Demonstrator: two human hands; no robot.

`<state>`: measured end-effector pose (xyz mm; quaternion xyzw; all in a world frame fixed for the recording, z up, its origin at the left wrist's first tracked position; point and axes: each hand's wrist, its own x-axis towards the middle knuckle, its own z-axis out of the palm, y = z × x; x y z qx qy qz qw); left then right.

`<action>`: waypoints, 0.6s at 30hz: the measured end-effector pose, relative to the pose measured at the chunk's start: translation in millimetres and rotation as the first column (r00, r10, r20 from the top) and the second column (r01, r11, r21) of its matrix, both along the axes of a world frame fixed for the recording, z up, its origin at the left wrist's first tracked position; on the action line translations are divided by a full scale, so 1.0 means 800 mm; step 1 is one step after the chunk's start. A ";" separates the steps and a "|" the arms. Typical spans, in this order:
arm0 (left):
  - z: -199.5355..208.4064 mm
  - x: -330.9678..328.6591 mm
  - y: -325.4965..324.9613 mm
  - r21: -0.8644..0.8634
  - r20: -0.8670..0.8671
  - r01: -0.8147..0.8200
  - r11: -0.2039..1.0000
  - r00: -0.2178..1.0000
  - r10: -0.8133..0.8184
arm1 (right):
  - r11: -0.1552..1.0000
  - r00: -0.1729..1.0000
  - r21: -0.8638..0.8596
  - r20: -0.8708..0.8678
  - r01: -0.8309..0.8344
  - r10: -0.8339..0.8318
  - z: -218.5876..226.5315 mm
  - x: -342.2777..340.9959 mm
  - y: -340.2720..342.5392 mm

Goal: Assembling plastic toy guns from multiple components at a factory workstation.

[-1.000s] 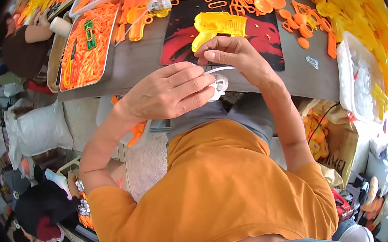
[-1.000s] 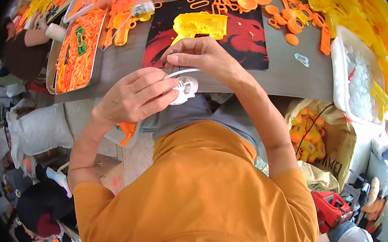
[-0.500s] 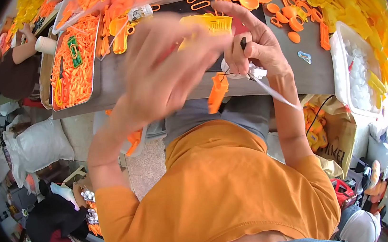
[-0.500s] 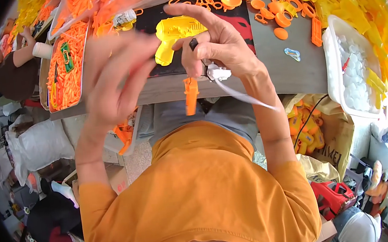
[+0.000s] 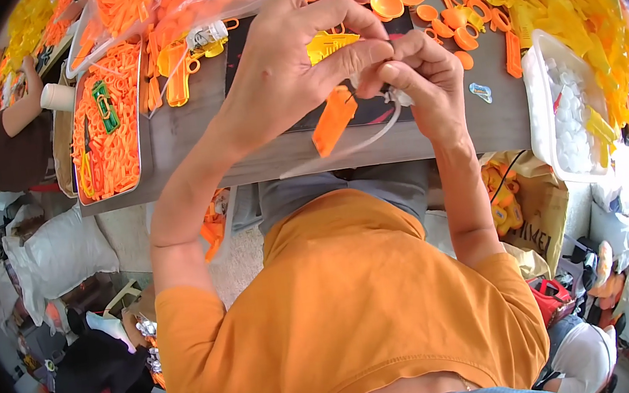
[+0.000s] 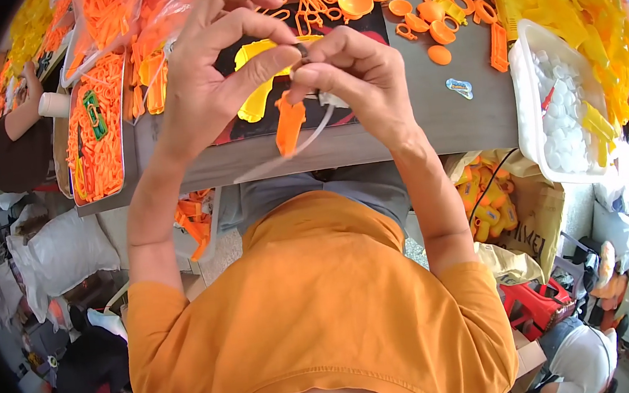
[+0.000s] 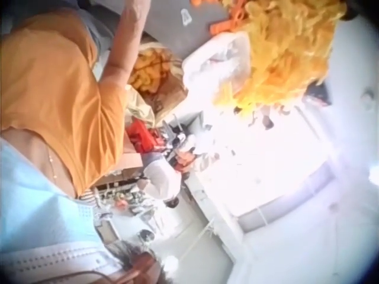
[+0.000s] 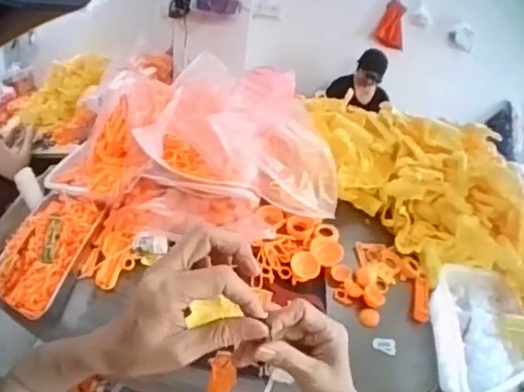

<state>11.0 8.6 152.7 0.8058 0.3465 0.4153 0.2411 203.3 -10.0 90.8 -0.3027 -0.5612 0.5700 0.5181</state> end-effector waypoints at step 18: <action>-0.184 -0.048 0.059 -0.402 -0.068 -0.329 0.854 0.941 0.331 | 0.954 0.589 -0.187 0.753 -0.234 0.292 -0.046 0.013 0.099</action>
